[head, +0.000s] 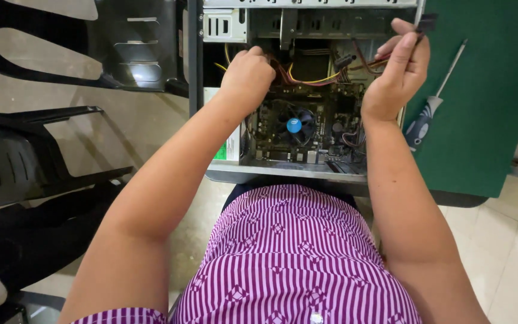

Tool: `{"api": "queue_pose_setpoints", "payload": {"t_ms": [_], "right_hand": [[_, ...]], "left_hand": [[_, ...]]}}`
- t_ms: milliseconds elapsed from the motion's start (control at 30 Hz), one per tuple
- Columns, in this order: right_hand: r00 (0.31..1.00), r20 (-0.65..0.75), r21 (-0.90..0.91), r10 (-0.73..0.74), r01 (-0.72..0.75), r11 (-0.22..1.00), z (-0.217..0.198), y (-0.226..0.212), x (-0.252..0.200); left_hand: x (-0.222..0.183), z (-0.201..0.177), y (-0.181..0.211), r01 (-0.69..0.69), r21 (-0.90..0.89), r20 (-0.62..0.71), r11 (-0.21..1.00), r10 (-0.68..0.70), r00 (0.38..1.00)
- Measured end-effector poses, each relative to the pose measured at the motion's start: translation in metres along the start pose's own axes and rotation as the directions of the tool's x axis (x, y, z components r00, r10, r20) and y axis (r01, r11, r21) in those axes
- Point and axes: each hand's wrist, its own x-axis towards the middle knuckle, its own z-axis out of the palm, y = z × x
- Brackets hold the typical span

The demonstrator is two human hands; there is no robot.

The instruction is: Organizing and connecting various internal cables and power connectors inside a desktop computer tower.

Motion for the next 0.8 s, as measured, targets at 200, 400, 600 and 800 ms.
{"api": "queue_pose_setpoints", "payload": {"t_ms": [200,400,600,800], "right_hand": [[0.992,0.114,-0.037,0.052,-0.048,0.998,0.007,-0.01,-0.002],[0.977,0.18,-0.068,0.115,-0.104,0.992,0.012,-0.012,-0.002],[0.961,0.241,-0.213,0.136,-0.084,0.973,0.009,0.016,-0.001],[0.796,0.407,-0.473,0.448,-0.236,0.849,0.016,0.034,-0.01]], "left_hand": [[0.023,0.008,0.005,0.138,-0.059,0.16,0.989,-0.127,0.979],[-0.017,-0.103,-0.004,0.186,-0.518,0.151,0.835,-0.124,0.981],[-0.08,-0.149,-0.046,0.463,-0.538,0.167,0.704,-0.45,0.877],[-0.115,-0.129,-0.063,0.481,-0.613,0.123,0.627,-0.525,0.842]]}}
